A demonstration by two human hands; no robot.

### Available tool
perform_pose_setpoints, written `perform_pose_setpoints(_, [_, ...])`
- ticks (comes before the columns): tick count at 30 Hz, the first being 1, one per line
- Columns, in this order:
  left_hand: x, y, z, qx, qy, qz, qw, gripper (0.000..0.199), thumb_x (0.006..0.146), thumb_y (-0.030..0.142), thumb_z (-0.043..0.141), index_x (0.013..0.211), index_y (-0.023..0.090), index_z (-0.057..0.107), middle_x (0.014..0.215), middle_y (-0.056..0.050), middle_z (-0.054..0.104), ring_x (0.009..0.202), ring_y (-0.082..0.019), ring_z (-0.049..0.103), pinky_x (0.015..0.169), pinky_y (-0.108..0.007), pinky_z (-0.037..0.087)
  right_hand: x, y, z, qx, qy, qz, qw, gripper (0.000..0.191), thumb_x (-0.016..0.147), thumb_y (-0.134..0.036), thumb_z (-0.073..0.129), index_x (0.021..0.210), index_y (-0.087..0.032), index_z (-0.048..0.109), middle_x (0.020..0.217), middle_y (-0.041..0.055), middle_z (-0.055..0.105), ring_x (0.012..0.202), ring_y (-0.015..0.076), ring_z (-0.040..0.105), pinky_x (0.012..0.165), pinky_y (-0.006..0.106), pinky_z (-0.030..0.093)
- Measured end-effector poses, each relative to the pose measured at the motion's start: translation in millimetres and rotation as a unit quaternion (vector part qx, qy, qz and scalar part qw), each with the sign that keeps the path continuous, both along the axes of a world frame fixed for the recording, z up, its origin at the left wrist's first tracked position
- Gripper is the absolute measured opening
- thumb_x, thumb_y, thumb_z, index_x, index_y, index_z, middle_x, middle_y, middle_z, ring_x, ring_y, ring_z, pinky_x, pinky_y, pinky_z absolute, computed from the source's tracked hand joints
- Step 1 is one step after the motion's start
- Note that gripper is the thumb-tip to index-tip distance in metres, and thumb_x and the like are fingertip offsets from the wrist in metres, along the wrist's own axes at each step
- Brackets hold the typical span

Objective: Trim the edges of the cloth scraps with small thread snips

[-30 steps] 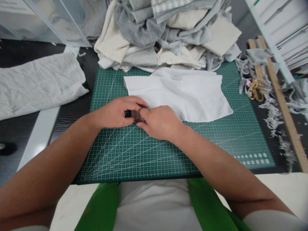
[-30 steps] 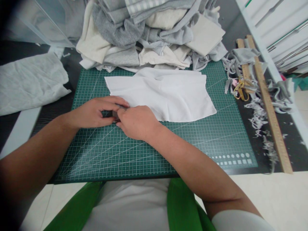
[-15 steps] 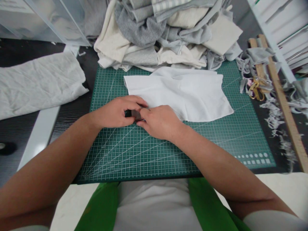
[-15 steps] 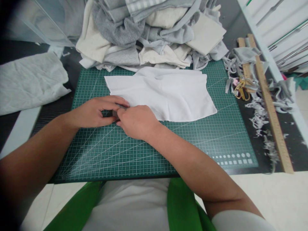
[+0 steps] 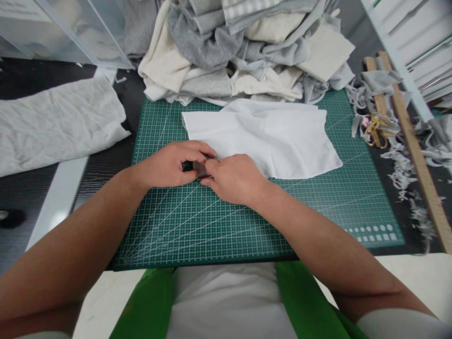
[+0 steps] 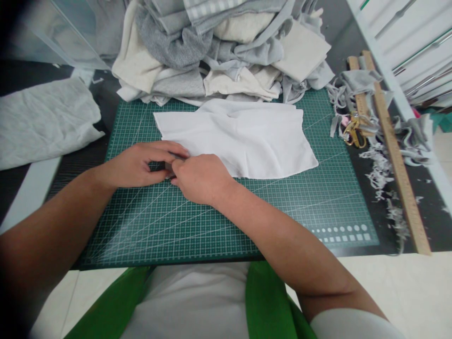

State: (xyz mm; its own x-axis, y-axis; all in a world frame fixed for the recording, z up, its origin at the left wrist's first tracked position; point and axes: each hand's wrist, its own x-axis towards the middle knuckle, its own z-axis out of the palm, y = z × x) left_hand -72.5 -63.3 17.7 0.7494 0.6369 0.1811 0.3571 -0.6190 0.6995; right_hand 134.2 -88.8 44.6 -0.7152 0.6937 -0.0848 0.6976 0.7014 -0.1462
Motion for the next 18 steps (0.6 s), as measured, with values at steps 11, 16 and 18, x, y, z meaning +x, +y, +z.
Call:
perform_pose_setpoints(11, [-4.0,0.6,0.1,0.001,0.027,0.019,0.999,0.024,0.081,0.013,0.061,0.101,0.021,0.071,0.131,-0.004,0.063,0.124,-0.018,0.059,0.111,-0.027,0.043,0.1,0.5,-1.1,-0.004,-0.013,-0.007,1.000,0.033,0.098,-0.044,0.047,0.104,-0.016,0.064,0.085,0.0090,0.076,0.076,0.0255,0.071,0.060,0.033,0.038])
perform_pose_setpoints(16, [-3.9,0.8,2.4,-0.002,0.034,0.015,0.999,0.021,0.081,0.013,0.060,0.098,0.020,0.071,0.132,-0.004,0.062,0.126,-0.018,0.057,0.111,-0.027,0.042,3.7,-0.9,-4.2,-0.004,0.019,-0.021,1.000,0.034,0.096,-0.046,0.047,0.105,-0.018,0.063,0.091,0.0076,0.076,0.077,0.0255,0.070,0.061,0.033,0.039])
perform_pose_setpoints(18, [-3.9,1.0,2.4,-0.002,0.032,0.012,0.999,0.021,0.081,0.013,0.060,0.098,0.020,0.071,0.132,-0.004,0.062,0.126,-0.018,0.057,0.112,-0.028,0.042,4.3,-1.5,-3.8,-0.012,0.022,-0.024,0.999,0.035,0.096,-0.048,0.048,0.107,-0.018,0.062,0.095,0.0075,0.076,0.080,0.0255,0.070,0.063,0.033,0.039])
